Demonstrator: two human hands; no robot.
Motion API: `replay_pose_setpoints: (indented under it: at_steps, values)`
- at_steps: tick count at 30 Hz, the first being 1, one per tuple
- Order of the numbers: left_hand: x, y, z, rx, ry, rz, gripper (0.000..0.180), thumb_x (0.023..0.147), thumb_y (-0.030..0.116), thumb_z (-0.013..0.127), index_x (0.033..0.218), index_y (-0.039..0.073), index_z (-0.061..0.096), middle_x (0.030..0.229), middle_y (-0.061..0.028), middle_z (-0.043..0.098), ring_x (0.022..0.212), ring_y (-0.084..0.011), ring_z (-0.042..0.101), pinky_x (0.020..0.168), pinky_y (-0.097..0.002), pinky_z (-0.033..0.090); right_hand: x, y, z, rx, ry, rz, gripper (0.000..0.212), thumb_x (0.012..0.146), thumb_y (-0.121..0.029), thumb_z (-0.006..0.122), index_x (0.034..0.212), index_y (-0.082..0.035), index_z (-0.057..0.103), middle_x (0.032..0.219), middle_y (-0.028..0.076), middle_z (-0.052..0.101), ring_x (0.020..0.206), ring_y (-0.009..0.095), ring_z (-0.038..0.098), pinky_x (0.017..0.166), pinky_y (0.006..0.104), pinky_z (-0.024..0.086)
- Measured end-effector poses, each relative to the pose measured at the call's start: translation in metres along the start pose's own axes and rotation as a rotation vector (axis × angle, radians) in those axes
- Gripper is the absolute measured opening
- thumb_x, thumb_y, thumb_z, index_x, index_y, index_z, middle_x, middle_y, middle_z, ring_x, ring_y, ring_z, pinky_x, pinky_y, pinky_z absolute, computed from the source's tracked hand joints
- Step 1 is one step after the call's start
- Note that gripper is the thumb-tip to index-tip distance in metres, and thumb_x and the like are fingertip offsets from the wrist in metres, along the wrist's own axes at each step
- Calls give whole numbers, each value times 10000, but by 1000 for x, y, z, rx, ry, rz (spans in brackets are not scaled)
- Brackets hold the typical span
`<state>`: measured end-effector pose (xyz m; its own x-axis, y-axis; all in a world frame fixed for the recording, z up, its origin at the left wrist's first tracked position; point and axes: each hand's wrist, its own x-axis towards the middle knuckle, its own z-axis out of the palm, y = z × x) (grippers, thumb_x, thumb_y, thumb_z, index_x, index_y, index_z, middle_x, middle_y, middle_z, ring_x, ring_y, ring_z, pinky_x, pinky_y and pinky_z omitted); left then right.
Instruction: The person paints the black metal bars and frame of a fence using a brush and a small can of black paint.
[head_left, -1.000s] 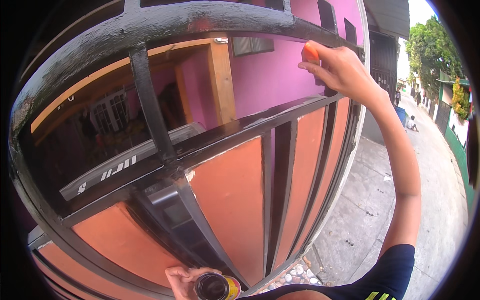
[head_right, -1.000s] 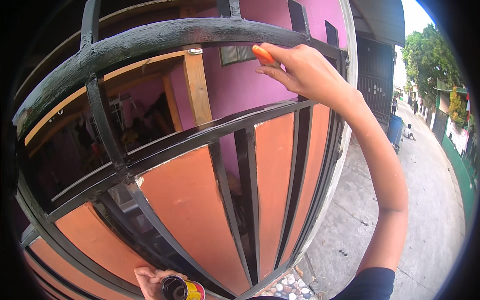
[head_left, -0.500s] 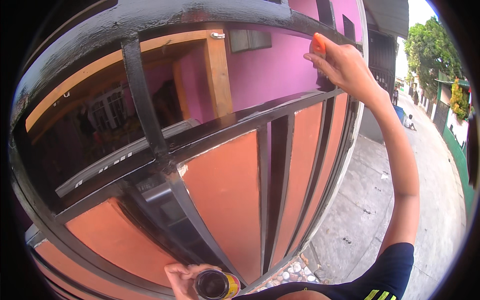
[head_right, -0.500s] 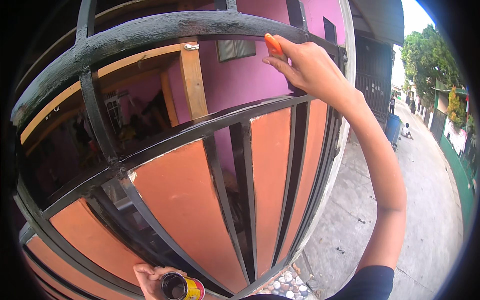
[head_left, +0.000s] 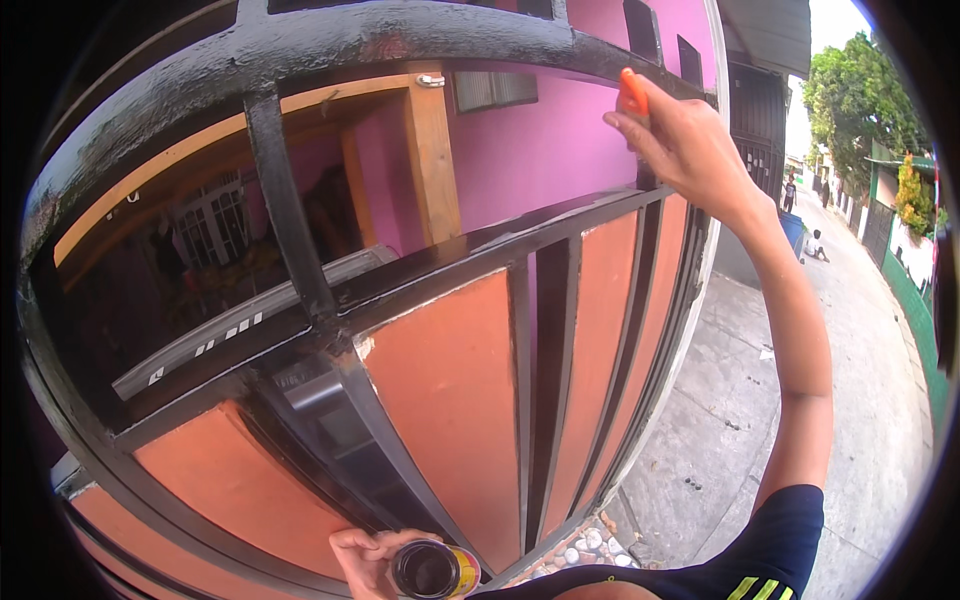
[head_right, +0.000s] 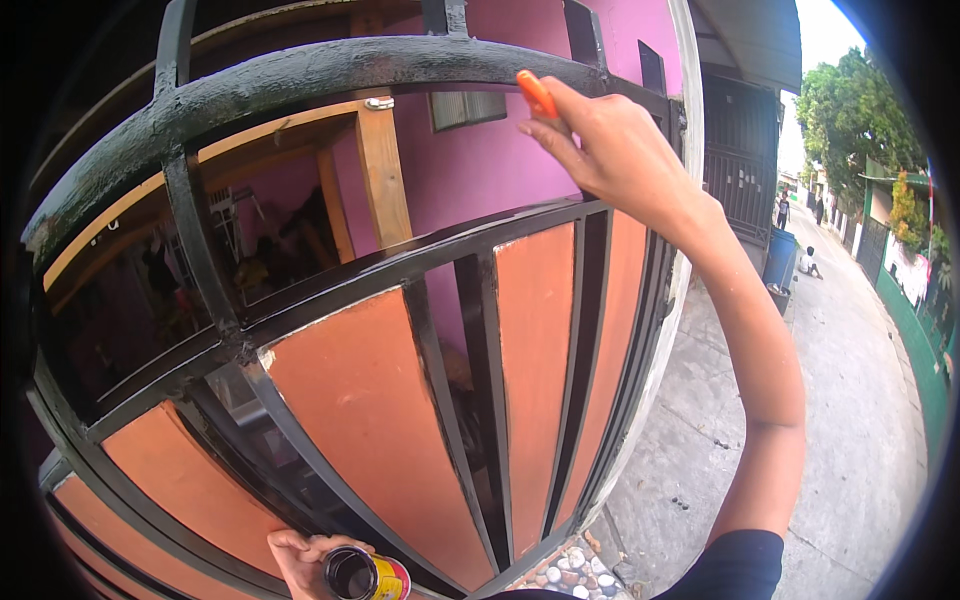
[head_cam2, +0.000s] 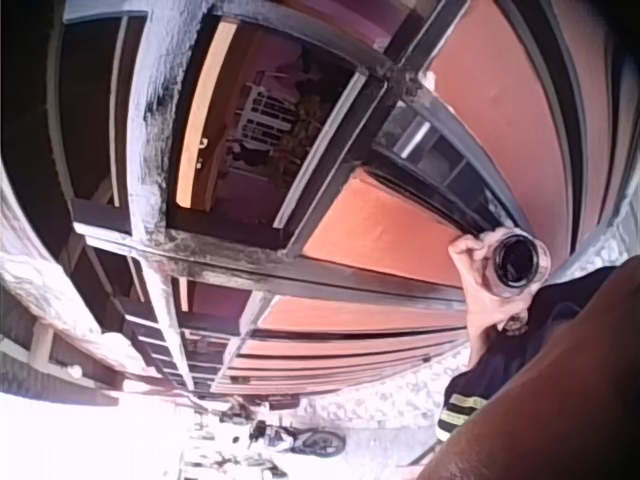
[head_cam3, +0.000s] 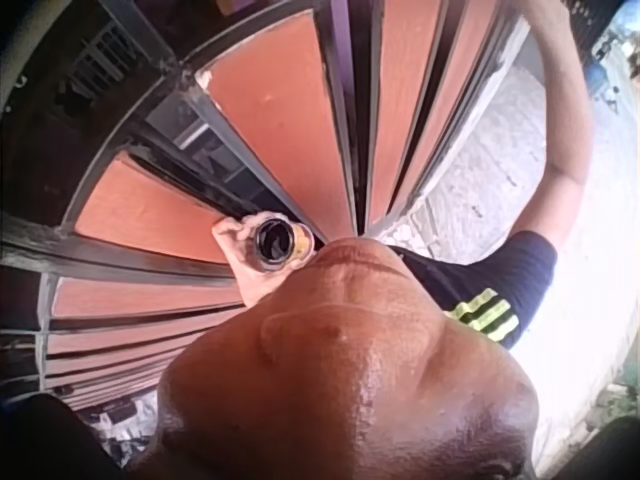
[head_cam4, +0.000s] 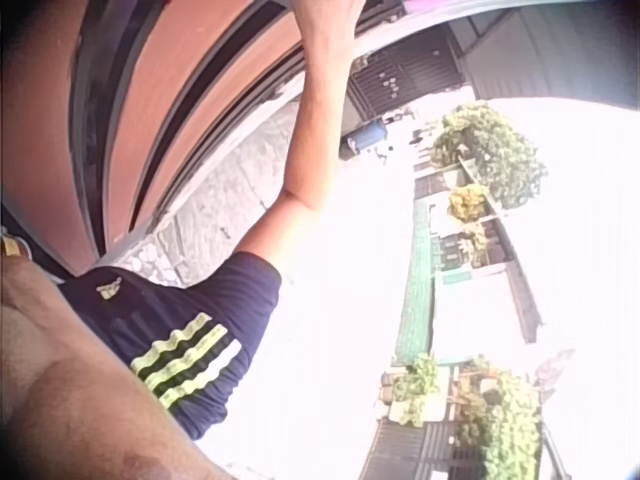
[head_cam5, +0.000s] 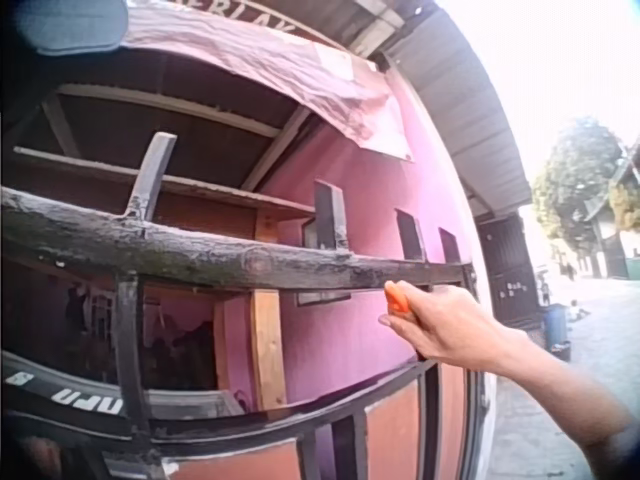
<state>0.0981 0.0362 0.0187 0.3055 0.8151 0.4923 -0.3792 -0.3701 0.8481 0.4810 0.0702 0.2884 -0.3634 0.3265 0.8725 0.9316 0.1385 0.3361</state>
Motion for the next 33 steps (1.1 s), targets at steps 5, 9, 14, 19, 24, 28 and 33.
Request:
replay_pose_setpoints:
  at_steps: [5,9,14,19,24,28,33]
  values:
    - [-1,-3,0,-37,4,-19,906,575,118,935,1179,139,261,1066,-150,582,962,-232,603,849,-378,485,3,-33,-16,546,151,161,247,933,-247,647,965,-6,602,616,31,619,567,80,594,528,239,449]
    - [0,0,0,-24,-12,-24,891,584,90,924,1175,141,260,1069,-145,577,967,-230,599,851,-377,484,2,-16,-12,88,109,52,247,920,-231,646,1038,-26,577,618,128,589,553,241,603,539,338,451]
    - [0,-6,-7,-60,-26,-30,873,593,54,908,1167,141,256,1056,-131,562,955,-218,589,854,-369,481,4,-31,-17,361,5,162,270,931,-235,636,1030,6,566,651,120,596,547,198,592,518,314,437]
    - [-1,-34,-33,-33,-39,47,869,565,60,913,1096,148,231,1013,-223,615,948,-271,633,896,-389,483,9,-10,-18,414,128,149,247,957,-224,611,1031,9,577,680,57,638,575,109,600,540,257,475]
    - [-1,1,2,-81,-1,-61,870,590,44,903,1153,146,249,1043,-141,561,933,-215,588,847,-367,485,6,-9,-5,-25,-60,-28,268,947,-192,621,1090,27,562,702,85,671,663,142,673,590,287,503]
    - [0,6,5,-43,-9,-32,866,593,41,903,1154,149,253,1054,-130,544,914,-197,568,811,-359,496,8,-28,-7,494,32,80,268,951,-226,619,1082,2,567,701,75,649,579,124,615,542,285,468]
    - [-2,4,8,-139,8,-81,844,605,27,893,1141,156,253,1048,-137,542,875,-188,569,767,-350,504,13,-14,-20,310,169,84,313,945,-246,624,1142,-9,568,682,79,657,575,149,629,533,273,471]
